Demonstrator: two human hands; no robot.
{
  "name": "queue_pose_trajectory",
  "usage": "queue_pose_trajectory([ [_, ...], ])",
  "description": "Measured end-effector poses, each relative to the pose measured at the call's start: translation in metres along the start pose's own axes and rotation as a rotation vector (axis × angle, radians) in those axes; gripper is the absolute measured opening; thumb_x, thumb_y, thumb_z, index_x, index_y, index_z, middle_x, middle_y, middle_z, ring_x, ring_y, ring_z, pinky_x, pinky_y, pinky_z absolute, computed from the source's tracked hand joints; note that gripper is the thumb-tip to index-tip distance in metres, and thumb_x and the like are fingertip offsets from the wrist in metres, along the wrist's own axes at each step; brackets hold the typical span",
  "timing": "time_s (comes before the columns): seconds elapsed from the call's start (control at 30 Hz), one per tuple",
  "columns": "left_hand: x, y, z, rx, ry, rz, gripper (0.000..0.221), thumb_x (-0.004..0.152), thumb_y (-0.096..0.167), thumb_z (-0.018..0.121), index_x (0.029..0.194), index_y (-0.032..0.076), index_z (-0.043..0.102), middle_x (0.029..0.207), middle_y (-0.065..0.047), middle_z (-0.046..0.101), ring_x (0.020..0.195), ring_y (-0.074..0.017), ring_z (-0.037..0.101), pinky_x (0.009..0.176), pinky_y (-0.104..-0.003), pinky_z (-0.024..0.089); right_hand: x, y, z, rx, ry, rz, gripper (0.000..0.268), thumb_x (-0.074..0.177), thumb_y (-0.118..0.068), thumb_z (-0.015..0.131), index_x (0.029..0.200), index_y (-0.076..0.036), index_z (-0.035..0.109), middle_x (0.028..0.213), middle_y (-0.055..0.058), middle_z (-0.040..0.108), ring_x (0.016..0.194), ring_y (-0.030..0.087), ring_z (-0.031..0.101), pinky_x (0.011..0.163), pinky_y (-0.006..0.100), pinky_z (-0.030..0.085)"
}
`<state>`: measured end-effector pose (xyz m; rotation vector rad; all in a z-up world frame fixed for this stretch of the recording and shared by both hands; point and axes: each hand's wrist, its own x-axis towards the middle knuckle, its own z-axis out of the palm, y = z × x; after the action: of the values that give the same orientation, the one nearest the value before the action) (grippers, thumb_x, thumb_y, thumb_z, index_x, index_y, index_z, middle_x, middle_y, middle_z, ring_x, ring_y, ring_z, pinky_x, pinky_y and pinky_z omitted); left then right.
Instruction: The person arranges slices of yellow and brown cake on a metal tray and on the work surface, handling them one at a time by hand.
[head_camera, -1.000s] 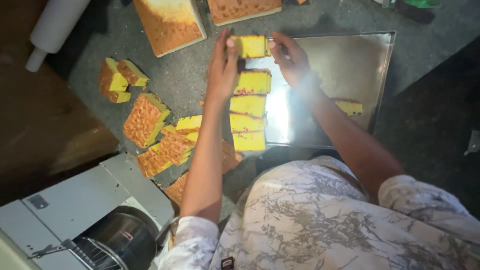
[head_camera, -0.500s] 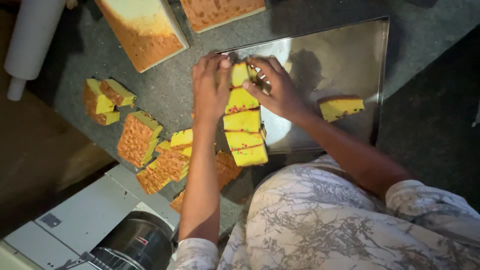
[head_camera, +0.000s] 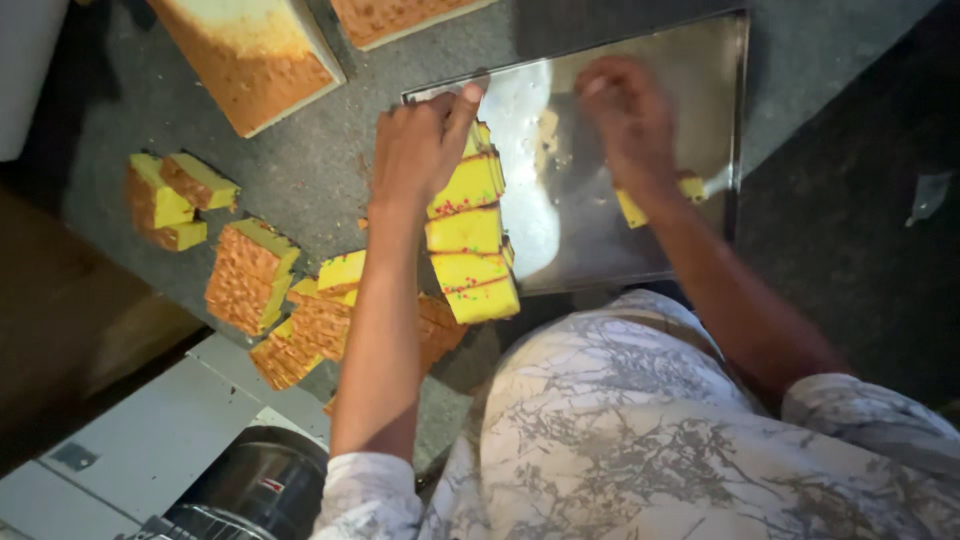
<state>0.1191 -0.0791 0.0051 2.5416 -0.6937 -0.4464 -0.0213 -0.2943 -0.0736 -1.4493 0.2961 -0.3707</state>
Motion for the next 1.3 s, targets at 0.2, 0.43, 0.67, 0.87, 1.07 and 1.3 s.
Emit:
queue_pose_trajectory([
  [0.2, 0.008, 0.005, 0.003, 0.154, -0.144, -0.037, 0.075, 0.104, 0.064, 0.031, 0.089, 0.01, 0.08, 0.077, -0.024, 0.071, 0.088, -0.0457, 0.068, 0.089, -0.057, 0.048, -0.015, -0.03, -0.101, -0.22, 0.094, -0.241, 0.015, 0.122, -0.015, 0.059, 0.128, -0.002, 0.061, 0.105, 0.004, 0.068, 0.09, 0.01, 0.064, 0.084, 0.025, 0.056],
  [0.43, -0.041, -0.012, -0.024, -0.227, 0.254, -0.028, 0.067, 0.109, 0.058, 0.034, 0.123, 0.004, 0.071, 0.117, -0.024, 0.072, 0.113, -0.0411, 0.066, 0.095, -0.05, 0.05, -0.061, -0.045, -0.117, -0.105, 0.212, -0.154, 0.014, 0.116, -0.011, 0.06, 0.125, 0.0, 0.062, 0.108, 0.006, 0.069, 0.093, 0.012, 0.067, 0.087, 0.028, 0.057],
  [0.67, -0.199, -0.096, -0.039, -0.434, 0.678, -0.242, 0.06, 0.109, 0.054, 0.049, 0.132, 0.001, 0.067, 0.123, -0.016, 0.072, 0.117, -0.0248, 0.067, 0.097, -0.039, 0.051, -0.084, -0.056, -0.08, -0.124, 0.074, -0.182, 0.011, 0.121, -0.007, 0.061, 0.125, 0.003, 0.06, 0.101, 0.006, 0.065, 0.088, 0.011, 0.062, 0.082, 0.027, 0.055],
  [0.87, -0.349, -0.167, -0.02, -0.538, 0.926, -0.636, 0.039, 0.098, 0.033, 0.071, 0.124, 0.004, 0.069, 0.102, -0.005, 0.075, 0.091, -0.0124, 0.068, 0.082, -0.029, 0.055, -0.094, -0.07, -0.035, -0.098, -0.013, -0.135, 0.013, 0.117, -0.007, 0.063, 0.127, 0.0, 0.059, 0.11, 0.008, 0.068, 0.09, 0.014, 0.065, 0.084, 0.028, 0.054],
  [1.07, -0.414, -0.204, 0.031, -0.492, 1.065, -0.73, 0.039, 0.097, 0.031, 0.073, 0.124, 0.004, 0.068, 0.098, -0.008, 0.074, 0.091, -0.0142, 0.068, 0.085, -0.031, 0.053, -0.094, -0.077, 0.026, -0.105, -0.183, -0.175, 0.014, 0.115, -0.008, 0.063, 0.126, 0.0, 0.059, 0.112, 0.01, 0.068, 0.091, 0.014, 0.066, 0.085, 0.029, 0.057],
  [1.3, -0.464, -0.209, 0.053, -0.421, 1.122, -0.741, 0.038, 0.097, 0.03, 0.076, 0.125, 0.006, 0.068, 0.106, -0.01, 0.076, 0.097, -0.0174, 0.072, 0.088, -0.033, 0.055, -0.113, -0.093, 0.084, -0.054, -0.36, -0.161, 0.018, 0.115, -0.008, 0.064, 0.13, 0.001, 0.058, 0.115, 0.012, 0.068, 0.094, 0.016, 0.067, 0.085, 0.032, 0.059],
])
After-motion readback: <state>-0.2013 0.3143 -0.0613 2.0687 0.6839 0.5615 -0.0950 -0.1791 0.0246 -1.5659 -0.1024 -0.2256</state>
